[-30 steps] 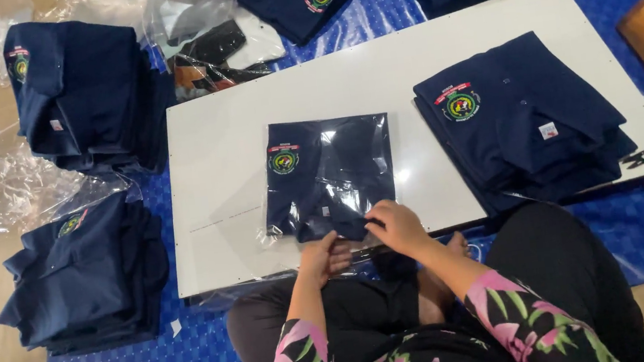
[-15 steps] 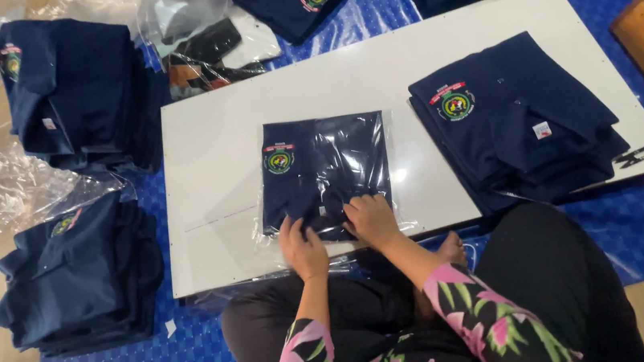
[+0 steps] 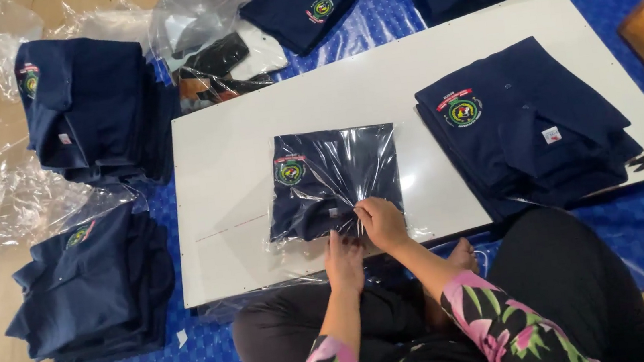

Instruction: Folding navy blue shirts and placing them into clear plastic bags for final packaging.

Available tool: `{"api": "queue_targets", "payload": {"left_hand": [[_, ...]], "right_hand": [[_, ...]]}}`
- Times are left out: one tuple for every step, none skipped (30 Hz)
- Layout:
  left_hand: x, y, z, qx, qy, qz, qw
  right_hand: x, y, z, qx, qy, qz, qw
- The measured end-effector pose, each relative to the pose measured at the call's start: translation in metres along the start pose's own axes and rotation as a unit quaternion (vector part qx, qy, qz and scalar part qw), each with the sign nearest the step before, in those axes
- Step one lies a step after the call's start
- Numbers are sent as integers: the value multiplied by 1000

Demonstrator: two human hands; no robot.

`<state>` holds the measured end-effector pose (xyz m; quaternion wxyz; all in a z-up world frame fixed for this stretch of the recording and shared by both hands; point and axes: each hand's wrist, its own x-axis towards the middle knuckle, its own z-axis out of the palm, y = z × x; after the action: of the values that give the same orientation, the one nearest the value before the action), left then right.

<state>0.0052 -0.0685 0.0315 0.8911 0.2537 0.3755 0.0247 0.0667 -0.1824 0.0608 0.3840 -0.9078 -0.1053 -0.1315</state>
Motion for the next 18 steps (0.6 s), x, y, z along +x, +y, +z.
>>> {"api": "queue_targets", "payload": {"left_hand": [[6, 0, 1, 0, 1, -2, 1000], [12, -2, 3, -4, 2, -3, 1000], [17, -4, 6, -7, 4, -4, 1000], [25, -9, 6, -9, 2, -5, 1000], [33, -16, 7, 6, 10, -14, 1000], [41, -19, 8, 22, 17, -21, 999], [35, -18, 16, 21, 16, -20, 999], [28, -16, 22, 55, 20, -24, 998], [22, -15, 29, 89, 24, -29, 995], [34, -25, 24, 88, 23, -29, 995], [46, -35, 20, 106, 26, -34, 993], [56, -45, 13, 124, 31, -40, 991], [30, -37, 27, 125, 32, -42, 991], [6, -28, 44, 118, 32, -40, 992], [-18, -20, 61, 111, 32, -39, 993], [-27, -16, 63, 112, 31, -40, 992], [-35, -12, 66, 125, 34, -49, 990], [-44, -8, 68, 137, 37, -57, 988]], "right_hand": [[0, -5, -6, -1, -1, 1, 1000], [1, -10, -14, -14, -12, 14, 1000], [2, -14, -21, -26, -22, 27, 999], [0, -4, -18, -28, -22, 25, 999], [-1, 5, -15, -59, 15, -6, 998], [-1, 14, -11, -87, 53, -38, 994], [2, 23, -7, -87, 54, -40, 994], [2, 31, -3, -134, 83, -81, 984], [3, 40, 1, -181, 112, -122, 969], [6, 28, -10, -182, 112, -122, 969], [9, 16, -21, -219, 149, -162, 951], [8, 4, -31, -254, 184, -199, 929], [6, 0, -35, -255, 182, -197, 929], [8, -3, -40, -273, 192, -186, 924], [9, -6, -44, -290, 202, -176, 919], [7, -4, -46, -291, 202, -175, 918], [5, -3, -48, -295, 57, -75, 951], [3, -3, -49, -289, -90, 27, 953]]}}
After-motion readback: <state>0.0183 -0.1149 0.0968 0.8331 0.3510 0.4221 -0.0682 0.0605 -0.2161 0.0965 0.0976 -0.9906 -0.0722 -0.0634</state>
